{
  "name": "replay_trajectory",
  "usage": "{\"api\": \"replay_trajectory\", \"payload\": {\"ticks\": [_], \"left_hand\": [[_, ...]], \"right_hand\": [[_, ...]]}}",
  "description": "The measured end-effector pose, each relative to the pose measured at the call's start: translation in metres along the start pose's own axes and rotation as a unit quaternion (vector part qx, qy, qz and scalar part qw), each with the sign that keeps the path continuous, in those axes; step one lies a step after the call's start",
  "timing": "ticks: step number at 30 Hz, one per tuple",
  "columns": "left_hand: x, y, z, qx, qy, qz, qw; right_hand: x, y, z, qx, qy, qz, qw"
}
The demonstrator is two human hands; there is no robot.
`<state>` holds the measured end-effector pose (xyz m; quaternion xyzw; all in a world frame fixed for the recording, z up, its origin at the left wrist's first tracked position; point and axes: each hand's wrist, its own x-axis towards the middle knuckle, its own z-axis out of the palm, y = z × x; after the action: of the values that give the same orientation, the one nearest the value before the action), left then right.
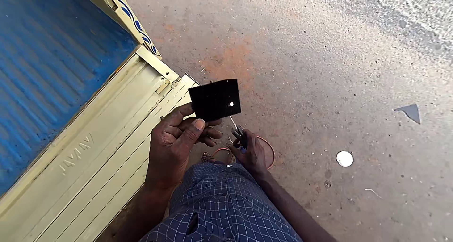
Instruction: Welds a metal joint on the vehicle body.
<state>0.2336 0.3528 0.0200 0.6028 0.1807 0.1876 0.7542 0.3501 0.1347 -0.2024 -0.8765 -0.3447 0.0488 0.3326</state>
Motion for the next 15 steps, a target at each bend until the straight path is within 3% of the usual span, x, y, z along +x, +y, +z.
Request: {"api": "replay_trajectory", "payload": {"ticks": [5,15], "left_hand": [[-0.001,-0.005,0.009,0.037,-0.053,-0.029,0.998],[0.000,-0.011,0.017,0.061,-0.068,-0.044,0.995]], "right_hand": [[-0.005,0.002,0.006,0.036,0.003,0.012,0.999],[-0.018,0.008,0.010,0.074,0.022,0.021,0.997]]}}
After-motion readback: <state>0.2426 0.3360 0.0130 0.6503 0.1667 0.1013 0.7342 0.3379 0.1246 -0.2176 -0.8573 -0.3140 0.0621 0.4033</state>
